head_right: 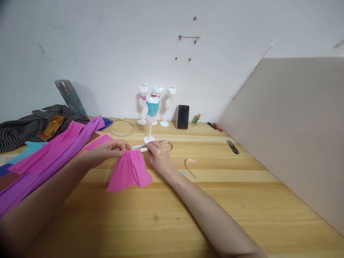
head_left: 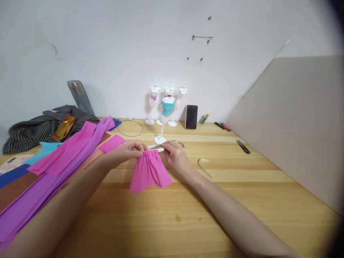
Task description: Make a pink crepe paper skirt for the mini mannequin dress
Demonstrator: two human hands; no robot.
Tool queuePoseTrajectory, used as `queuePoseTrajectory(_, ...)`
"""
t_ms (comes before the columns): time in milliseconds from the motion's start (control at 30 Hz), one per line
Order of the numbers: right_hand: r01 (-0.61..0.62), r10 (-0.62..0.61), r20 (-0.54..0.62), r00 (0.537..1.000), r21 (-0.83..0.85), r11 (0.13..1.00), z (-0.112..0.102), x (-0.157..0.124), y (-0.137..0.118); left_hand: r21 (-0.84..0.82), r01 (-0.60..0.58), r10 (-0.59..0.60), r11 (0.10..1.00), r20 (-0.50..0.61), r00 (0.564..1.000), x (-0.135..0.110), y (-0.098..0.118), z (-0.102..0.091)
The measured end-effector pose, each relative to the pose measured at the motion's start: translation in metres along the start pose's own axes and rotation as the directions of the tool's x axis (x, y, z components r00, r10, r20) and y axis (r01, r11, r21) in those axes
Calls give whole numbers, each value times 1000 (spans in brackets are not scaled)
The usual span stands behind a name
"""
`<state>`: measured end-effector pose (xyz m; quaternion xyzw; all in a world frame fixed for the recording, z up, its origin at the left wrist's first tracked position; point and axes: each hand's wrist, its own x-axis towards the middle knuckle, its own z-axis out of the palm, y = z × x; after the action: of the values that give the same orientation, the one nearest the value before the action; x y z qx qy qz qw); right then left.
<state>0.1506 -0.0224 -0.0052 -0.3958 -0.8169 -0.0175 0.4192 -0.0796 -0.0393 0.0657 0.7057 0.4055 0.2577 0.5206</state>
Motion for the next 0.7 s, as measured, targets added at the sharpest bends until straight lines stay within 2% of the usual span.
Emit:
queuePoseTrajectory(100,4,-4,14,1000,40,999,-1,1,-1,-19,-17,17,1000,9,1000,-1,-4,-2)
queuePoseTrajectory(267,-2,-1,32,999,92,996,-1,0,-3,-122,-26,40,992,114,993,0,-14,-5)
queuePoseTrajectory(467,23,-29,37,999,158,987,-1,1,-1,-72,-24,36,997,171,985,-1,-14,-6)
queuePoseTrajectory(700,26,-27,3,1000,216,976,-2,4,0,-36,-41,46,998,146,988,-3,-10,-7)
